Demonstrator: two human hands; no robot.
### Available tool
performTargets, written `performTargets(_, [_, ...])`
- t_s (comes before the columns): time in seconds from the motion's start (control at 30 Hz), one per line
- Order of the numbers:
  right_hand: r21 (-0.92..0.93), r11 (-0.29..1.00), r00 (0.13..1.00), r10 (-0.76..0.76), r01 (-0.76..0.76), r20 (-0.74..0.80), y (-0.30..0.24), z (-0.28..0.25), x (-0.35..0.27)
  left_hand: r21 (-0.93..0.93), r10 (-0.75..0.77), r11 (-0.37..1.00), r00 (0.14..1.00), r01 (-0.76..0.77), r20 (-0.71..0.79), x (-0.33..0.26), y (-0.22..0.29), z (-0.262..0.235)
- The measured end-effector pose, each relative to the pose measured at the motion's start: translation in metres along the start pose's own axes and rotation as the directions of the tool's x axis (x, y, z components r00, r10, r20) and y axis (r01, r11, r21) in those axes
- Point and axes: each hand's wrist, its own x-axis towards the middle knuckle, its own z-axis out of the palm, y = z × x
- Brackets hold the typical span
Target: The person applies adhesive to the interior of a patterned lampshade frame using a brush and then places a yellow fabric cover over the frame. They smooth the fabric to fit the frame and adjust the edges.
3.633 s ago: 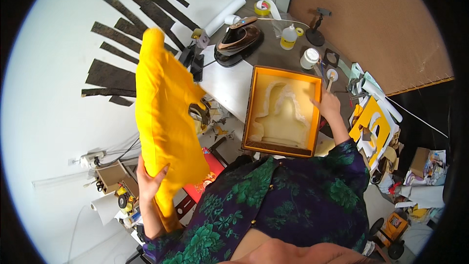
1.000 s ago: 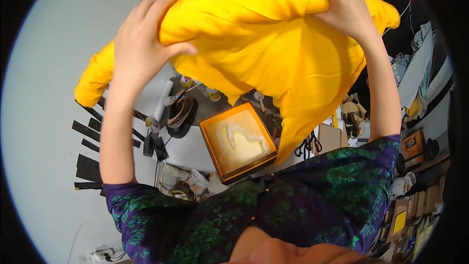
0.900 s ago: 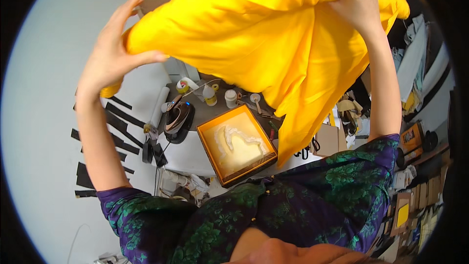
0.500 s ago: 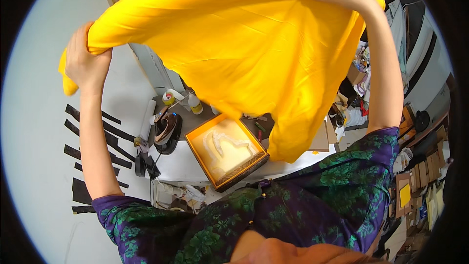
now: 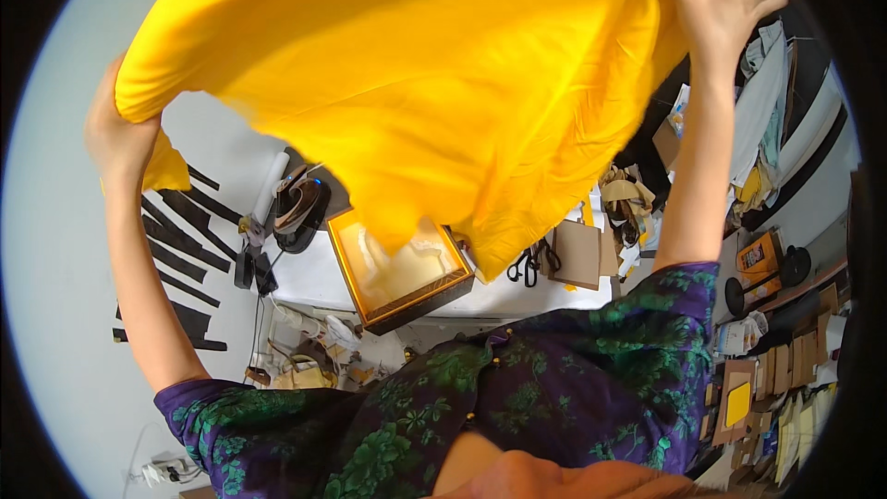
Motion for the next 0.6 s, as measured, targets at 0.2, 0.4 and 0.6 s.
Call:
performTargets(0.2, [0.174, 0.415, 0.312, 0.292, -0.893, 0.904, 0.064, -0.001, -0.118, 0.217, -0.101, 0.972, 0.995, 0.094, 0.023, -0.042, -0.006, -0.034])
performTargets(0.4, [-0.038, 0.480, -0.078, -0.065, -0.876, 0.995, 0.049, -0.020, -0.235, 0.378, -0.392, 0.855, 0.920, 0.355, 0.021, -0.100, -0.001, -0.048])
performTargets(0.6, [-0.040, 0.323, 0.053, 0.274, -0.945, 0.960, 0.133, 0.002, -0.223, 0.522, -0.530, 0.704, 0.845, 0.482, -0.066, -0.175, -0.023, -0.084])
